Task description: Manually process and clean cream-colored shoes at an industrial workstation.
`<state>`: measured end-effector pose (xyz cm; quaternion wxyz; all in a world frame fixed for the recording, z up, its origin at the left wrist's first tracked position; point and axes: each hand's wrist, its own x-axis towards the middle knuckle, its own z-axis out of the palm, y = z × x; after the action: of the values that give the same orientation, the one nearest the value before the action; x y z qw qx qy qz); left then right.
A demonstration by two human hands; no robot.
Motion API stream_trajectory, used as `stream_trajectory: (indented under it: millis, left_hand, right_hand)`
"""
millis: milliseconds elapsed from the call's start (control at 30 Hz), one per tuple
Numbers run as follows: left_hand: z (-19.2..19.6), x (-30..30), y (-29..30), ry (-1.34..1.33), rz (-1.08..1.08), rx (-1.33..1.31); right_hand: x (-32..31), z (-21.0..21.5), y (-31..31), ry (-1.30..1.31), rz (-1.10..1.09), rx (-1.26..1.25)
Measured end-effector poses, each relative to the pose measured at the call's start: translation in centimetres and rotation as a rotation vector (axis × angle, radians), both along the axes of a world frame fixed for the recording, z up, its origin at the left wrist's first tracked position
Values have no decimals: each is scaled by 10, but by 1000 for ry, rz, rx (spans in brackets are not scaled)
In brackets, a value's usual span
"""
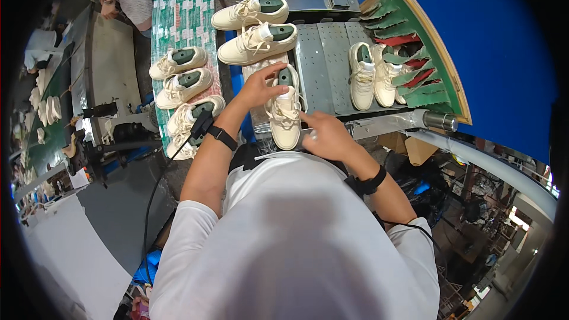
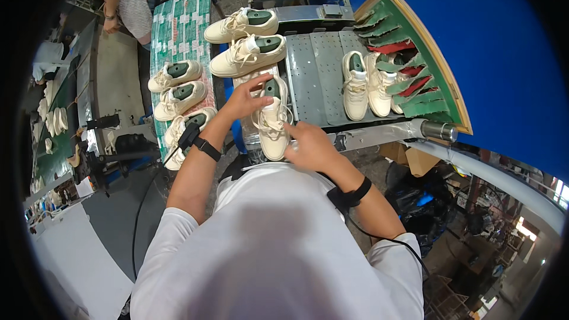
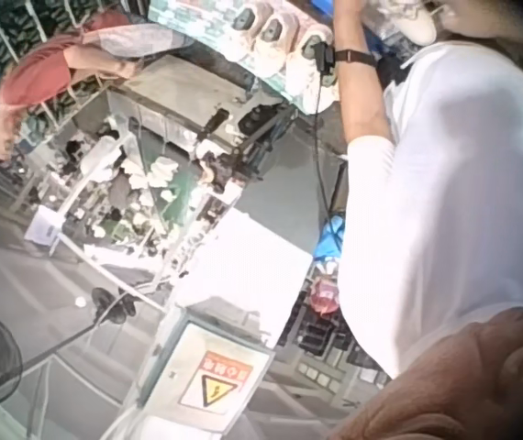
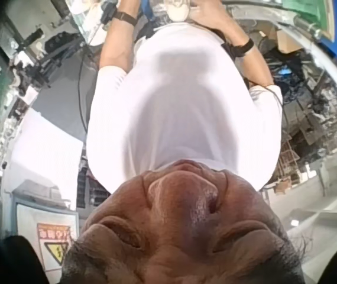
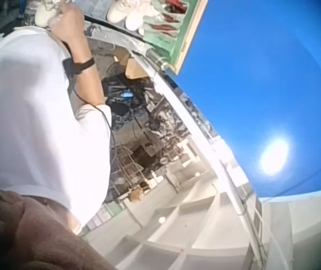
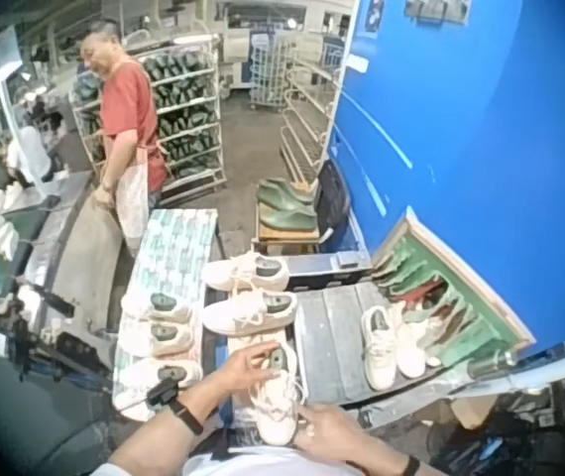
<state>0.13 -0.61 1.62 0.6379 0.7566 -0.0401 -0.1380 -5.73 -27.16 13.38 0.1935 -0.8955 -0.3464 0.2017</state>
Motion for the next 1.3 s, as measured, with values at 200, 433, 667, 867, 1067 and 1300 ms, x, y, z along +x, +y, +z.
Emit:
stream_trajectory:
  millis: [200,433,667,867,1067,1300]
  left_hand:
    - [-12,-20,60,299,125,-286]
    - [-28,-80,26,549,666,-352]
    - [5,-78,27,530,735,-318]
    - [82,-70,83,105,600,153]
    - [90,-28,166,-296,467,613]
    - [79,7,242,-179,191,748]
  right_hand:
    - [10,-63,-28,748,-651,496]
    - [-1,-65,62,727,-348,146]
    - [6,-72,53,781,-310,98]
    - [-8,-130,16,854,-477,213]
    - [9,-120,7,735,-537,186]
    - [16,-99,11,720,-507,49]
